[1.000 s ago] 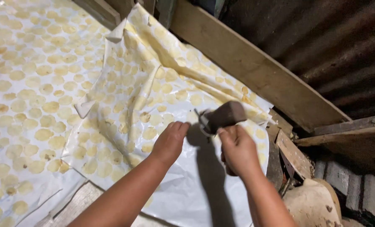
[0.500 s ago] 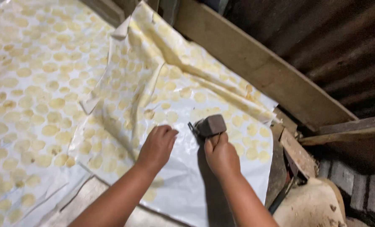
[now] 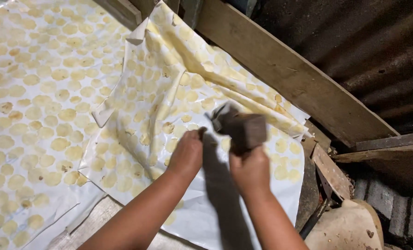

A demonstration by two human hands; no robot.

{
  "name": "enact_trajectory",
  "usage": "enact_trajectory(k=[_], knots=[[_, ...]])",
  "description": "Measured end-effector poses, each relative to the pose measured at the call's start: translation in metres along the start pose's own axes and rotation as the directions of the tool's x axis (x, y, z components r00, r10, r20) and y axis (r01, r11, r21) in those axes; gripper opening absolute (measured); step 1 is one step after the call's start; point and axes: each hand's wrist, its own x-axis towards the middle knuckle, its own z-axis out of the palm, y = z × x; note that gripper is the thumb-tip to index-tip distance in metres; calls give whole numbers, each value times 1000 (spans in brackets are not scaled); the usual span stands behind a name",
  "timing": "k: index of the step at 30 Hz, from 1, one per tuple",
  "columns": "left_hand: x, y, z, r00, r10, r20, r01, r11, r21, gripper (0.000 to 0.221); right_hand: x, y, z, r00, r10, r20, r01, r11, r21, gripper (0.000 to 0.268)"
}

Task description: Crack nuts with a stone and flatten small food portions with a wooden mallet on a plastic sheet

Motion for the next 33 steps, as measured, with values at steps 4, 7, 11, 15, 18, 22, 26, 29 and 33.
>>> enact_trajectory(k=[4, 7, 11, 15, 18, 22, 26, 29, 33], knots=[[-32, -31, -19, 991, 84, -104, -58, 971, 231, 35, -2, -6, 19, 925, 89, 370, 7, 968, -252, 34], [-62, -39, -20, 991, 131, -11, -129, 986, 107, 18, -11, 3, 12, 856, 192, 479, -66, 961, -267, 42], [-28, -44, -13, 947, 297, -123, -245, 915, 320, 9, 16, -25, -21, 895, 217, 390, -206, 976, -72, 42], [-15, -27, 10, 929, 332, -160, -270, 909, 318, 6, 5, -70, -85, 976, 189, 108, -196, 978, 66, 34], [-1, -18, 15, 988, 152, 13, -151, 987, -47, 20, 5, -92, -101, 987, -84, -136, 130, 918, 374, 24], [-8, -7, -8, 999, 53, 5, -51, 973, -223, 40, 3, -49, -29, 978, -54, -200, 122, 930, 347, 9], [-52, -32, -26, 985, 122, -120, -93, 971, 221, 32, -12, 1, 24, 897, 115, 428, 7, 962, -272, 44], [-66, -45, -34, 986, 148, -82, -132, 977, 167, 19, -10, 1, 21, 870, 134, 475, -6, 965, -261, 47], [-55, -48, -25, 962, 254, -101, -221, 941, 258, 13, 7, 3, 8, 872, 225, 434, -180, 973, -144, 42]])
